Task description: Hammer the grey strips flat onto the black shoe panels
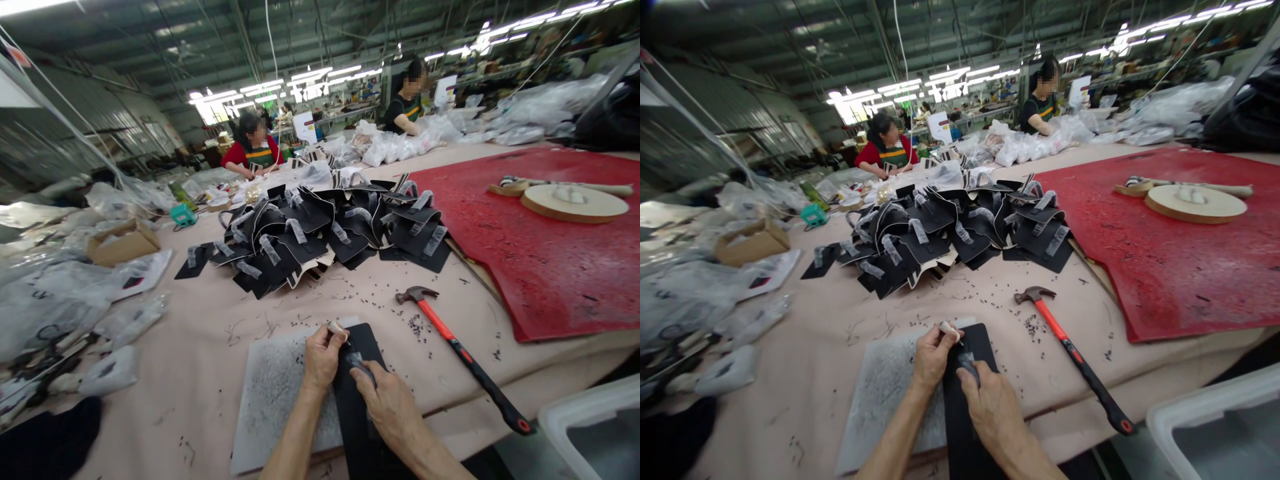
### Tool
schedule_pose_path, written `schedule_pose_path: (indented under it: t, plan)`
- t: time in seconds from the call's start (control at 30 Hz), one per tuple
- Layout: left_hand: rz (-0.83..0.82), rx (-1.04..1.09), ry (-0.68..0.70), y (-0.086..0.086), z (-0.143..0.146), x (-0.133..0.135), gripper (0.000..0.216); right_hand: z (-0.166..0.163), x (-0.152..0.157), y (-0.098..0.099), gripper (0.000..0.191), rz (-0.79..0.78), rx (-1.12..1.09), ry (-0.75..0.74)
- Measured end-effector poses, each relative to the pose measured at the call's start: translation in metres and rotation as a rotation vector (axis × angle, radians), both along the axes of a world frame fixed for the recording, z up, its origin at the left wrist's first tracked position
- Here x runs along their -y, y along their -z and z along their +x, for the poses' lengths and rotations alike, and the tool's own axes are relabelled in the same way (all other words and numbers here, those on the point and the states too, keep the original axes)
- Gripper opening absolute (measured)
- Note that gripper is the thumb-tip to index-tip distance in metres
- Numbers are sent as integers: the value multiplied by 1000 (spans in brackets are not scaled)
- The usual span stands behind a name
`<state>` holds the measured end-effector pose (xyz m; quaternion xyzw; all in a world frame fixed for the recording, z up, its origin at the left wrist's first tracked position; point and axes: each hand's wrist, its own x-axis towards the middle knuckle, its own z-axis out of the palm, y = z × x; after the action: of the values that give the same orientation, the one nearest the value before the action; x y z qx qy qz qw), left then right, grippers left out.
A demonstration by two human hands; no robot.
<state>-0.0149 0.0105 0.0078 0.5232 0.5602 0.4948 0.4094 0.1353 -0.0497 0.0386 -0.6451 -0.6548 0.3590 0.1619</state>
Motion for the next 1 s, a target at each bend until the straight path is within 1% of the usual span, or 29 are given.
schedule_pose_path:
  t: [0.17,0.33,0.43,0.53,0.6,0.67,0.7,0.73,0.8,0.83,0.87,0.9,0.93,1.0]
  plan:
    - [30,-73,10,3,2,1,20,1,0,-2,45,-5,16,-14]
    - [36,-85,15,0,5,2,19,1,0,-1,45,2,14,-20]
    - [55,-132,19,-1,6,2,18,1,0,0,46,8,-1,-20]
    - [83,-195,19,0,7,4,16,2,3,-4,47,-2,-39,-30]
    - [119,-249,19,1,8,6,14,8,4,-8,47,27,-92,-75]
    - [164,-315,19,1,9,8,14,23,2,-10,46,103,-103,-109]
    - [185,-346,19,1,10,9,13,34,-1,-8,45,166,-63,-101]
    - [203,-373,21,1,10,10,13,48,-4,-6,44,241,17,-73]
    - [232,-411,35,1,11,11,13,82,-14,2,41,379,265,27]
    - [245,-422,44,1,12,11,13,100,-20,7,40,414,393,75]
    - [257,-429,50,1,12,11,13,117,-25,12,36,408,489,116]
    - [268,-433,57,2,13,11,13,132,-31,16,30,378,524,151]
    - [274,-435,61,2,13,11,13,145,-36,18,21,303,477,197]
    - [276,-439,68,3,13,10,13,159,-45,16,4,82,209,281]
